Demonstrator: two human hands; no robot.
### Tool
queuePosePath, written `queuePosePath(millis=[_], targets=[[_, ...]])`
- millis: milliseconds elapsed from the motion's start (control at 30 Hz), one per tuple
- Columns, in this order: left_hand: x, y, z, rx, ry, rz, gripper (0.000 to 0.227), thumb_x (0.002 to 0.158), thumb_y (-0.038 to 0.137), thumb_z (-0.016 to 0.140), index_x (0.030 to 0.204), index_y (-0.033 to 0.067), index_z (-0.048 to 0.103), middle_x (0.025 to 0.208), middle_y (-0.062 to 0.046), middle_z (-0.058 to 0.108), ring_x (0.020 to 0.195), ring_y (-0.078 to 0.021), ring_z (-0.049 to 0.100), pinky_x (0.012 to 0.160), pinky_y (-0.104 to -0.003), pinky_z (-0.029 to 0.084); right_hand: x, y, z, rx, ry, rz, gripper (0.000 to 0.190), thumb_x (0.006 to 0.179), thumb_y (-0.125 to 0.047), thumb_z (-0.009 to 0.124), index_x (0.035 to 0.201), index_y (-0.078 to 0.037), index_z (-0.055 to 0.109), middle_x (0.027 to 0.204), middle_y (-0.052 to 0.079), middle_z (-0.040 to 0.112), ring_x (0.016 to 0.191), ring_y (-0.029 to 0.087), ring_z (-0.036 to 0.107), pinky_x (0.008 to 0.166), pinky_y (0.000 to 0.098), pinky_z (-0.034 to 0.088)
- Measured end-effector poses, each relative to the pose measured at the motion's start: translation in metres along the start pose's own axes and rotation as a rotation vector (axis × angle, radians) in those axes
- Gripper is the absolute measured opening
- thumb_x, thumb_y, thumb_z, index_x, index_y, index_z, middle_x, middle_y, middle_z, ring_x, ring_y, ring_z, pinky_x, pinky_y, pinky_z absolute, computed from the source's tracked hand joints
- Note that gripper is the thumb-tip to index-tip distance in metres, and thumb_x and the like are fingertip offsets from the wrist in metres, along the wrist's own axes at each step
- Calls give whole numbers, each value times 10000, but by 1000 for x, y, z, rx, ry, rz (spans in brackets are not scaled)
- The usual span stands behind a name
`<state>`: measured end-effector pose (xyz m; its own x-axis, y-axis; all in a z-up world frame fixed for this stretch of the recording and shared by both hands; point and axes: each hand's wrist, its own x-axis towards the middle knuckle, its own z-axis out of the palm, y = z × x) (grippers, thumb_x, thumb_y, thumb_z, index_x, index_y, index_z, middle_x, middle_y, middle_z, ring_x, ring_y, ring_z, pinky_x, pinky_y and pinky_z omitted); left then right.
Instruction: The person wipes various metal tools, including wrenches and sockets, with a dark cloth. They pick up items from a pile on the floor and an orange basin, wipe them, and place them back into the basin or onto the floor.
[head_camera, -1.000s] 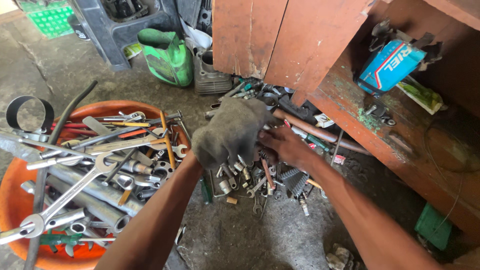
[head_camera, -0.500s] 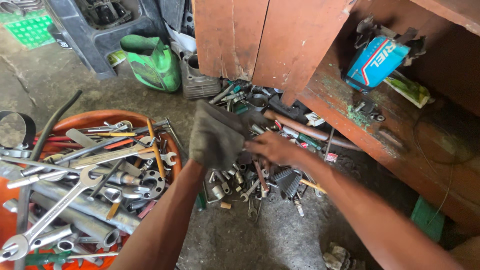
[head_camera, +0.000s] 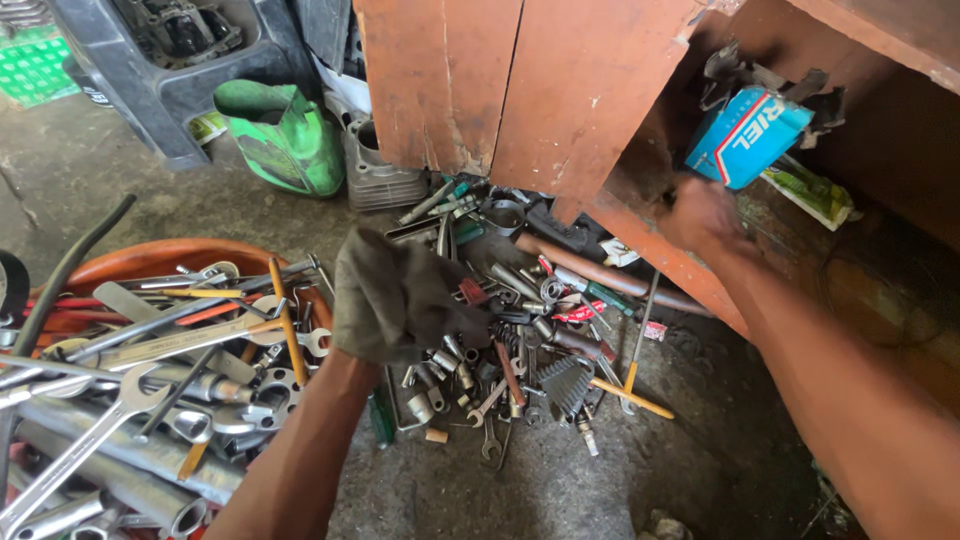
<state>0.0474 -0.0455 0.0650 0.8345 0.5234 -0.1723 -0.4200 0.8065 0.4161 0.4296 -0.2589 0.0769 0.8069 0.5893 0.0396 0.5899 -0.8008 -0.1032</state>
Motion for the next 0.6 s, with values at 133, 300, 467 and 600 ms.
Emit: queuePosePath(millis=[133, 300, 467, 600], targets=[[5, -5, -38, 1576, 168, 708, 371, 956, 343, 621, 933, -28, 642, 801, -163, 652, 694, -240, 629, 501, -343, 492, 17, 5, 10, 32, 18, 71, 489, 854, -353, 767, 1287, -135, 700, 1277, 256, 658, 1215, 432, 604, 1018, 498, 490], [-22, -3, -8, 242, -192, 81, 261, 1009, 198, 560, 940, -27, 673, 717, -88, 628, 506, -132, 588, 421, -228, 471, 10, 4, 2, -17, 6, 82, 562, 813, -318, 795, 1321, -127, 648, 1282, 261, 649, 1201, 438, 602, 985, 526, 496], [-38, 17, 25, 1091, -156, 295, 169, 905, 60, 620, 883, -69, 726, 648, -110, 695, 389, -151, 538, 292, -260, 401, -40, -1, -6, 69, 113, 267, 639, 829, -346, 832, 1386, -146, 592, 1126, 291, 712, 1087, 464, 660, 957, 548, 515], [-21, 18, 2, 224, -332, -240, 254, 955, 217, 653, 871, -18, 700, 733, -112, 693, 520, -127, 605, 407, -236, 445, -91, -29, 39, 60, 255, -148, 410, 814, -307, 791, 1187, -162, 707, 1104, 199, 743, 1010, 381, 709, 889, 477, 555]])
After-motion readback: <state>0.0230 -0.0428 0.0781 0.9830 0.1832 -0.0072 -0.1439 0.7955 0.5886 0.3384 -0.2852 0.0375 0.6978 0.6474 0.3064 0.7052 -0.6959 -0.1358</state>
